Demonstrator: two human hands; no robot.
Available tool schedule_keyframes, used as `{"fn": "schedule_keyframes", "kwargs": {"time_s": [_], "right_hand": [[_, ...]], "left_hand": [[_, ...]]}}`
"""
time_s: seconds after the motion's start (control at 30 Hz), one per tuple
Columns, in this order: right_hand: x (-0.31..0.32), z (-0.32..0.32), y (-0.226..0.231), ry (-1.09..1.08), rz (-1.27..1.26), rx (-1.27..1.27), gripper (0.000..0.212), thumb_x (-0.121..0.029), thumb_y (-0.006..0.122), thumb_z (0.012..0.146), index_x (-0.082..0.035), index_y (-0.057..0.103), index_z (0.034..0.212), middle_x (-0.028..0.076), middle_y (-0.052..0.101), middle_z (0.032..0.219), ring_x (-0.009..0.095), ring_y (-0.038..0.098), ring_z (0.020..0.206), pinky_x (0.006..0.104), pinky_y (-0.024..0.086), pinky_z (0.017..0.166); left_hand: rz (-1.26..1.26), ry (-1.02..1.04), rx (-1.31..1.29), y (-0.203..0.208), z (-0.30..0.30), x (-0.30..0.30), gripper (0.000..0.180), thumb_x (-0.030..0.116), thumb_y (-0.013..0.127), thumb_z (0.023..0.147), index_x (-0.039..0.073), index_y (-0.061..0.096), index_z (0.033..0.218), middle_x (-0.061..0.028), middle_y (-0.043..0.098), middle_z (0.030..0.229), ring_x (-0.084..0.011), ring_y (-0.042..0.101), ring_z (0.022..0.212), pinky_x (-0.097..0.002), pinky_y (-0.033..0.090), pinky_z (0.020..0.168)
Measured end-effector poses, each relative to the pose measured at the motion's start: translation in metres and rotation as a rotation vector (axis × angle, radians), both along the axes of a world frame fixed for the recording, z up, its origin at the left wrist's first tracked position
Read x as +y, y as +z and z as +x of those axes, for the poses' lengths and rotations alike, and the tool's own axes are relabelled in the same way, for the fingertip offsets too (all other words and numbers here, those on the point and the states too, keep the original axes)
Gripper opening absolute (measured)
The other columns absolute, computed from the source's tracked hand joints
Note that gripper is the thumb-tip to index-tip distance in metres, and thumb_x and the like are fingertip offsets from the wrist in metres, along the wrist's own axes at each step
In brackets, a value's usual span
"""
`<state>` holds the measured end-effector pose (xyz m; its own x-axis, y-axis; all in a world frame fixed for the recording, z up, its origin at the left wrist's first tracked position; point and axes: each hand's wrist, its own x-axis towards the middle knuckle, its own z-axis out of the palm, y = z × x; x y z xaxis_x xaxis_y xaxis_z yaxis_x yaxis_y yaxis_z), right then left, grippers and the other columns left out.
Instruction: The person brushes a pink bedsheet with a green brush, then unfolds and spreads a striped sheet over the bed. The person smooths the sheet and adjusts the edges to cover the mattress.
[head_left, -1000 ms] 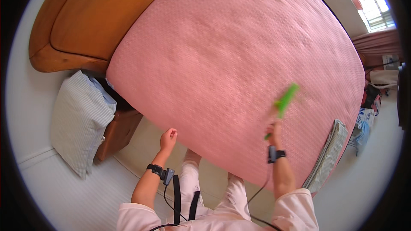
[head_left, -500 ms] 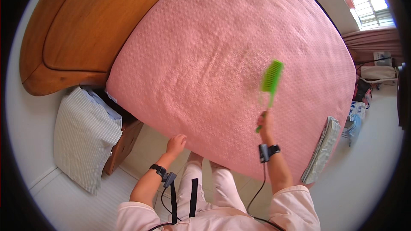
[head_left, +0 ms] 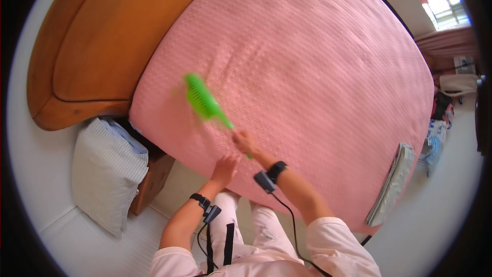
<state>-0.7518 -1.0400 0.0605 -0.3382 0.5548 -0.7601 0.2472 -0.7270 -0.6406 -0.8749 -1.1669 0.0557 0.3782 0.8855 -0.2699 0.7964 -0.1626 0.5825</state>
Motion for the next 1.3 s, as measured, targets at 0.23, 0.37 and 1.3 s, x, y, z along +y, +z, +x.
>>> {"fn": "schedule_keyframes", "kwargs": {"time_s": [0.23,0.37,1.3], "right_hand": [[0.049,0.195,0.005,-0.848,0.089,0.034,0.034,-0.044,0.044,0.086,-0.014,0.044,0.069,-0.005,0.033,0.048,0.005,0.029,0.035,0.0186,0.022,0.031],[0.059,0.223,-0.009,-1.257,0.077,0.182,0.042,-0.054,0.040,0.083,-0.014,0.041,0.072,-0.006,0.031,0.050,0.005,0.027,0.039,0.0188,0.022,0.037],[0.109,-0.125,-0.033,-0.222,0.198,-0.183,0.038,-0.039,0.043,0.086,-0.011,0.043,0.060,-0.003,0.037,0.046,0.008,0.033,0.036,0.0236,0.025,0.033]], "left_hand": [[-0.027,-0.151,0.052,-0.011,0.013,0.076,0.070,0.024,0.063,0.071,0.021,0.028,0.132,-0.0081,0.014,0.141,-0.0357,0.005,0.129,-0.0577,0.012,0.099],[0.012,-0.252,0.194,-0.034,-0.006,0.127,0.068,0.033,0.060,0.074,0.023,0.027,0.133,-0.0044,0.011,0.142,-0.0347,0.003,0.130,-0.0585,0.010,0.099],[-0.317,0.777,0.198,-0.077,-0.481,0.134,0.062,0.019,0.069,0.065,0.004,0.043,0.119,-0.0169,0.047,0.118,-0.0341,0.045,0.108,-0.0372,0.039,0.089]]}}
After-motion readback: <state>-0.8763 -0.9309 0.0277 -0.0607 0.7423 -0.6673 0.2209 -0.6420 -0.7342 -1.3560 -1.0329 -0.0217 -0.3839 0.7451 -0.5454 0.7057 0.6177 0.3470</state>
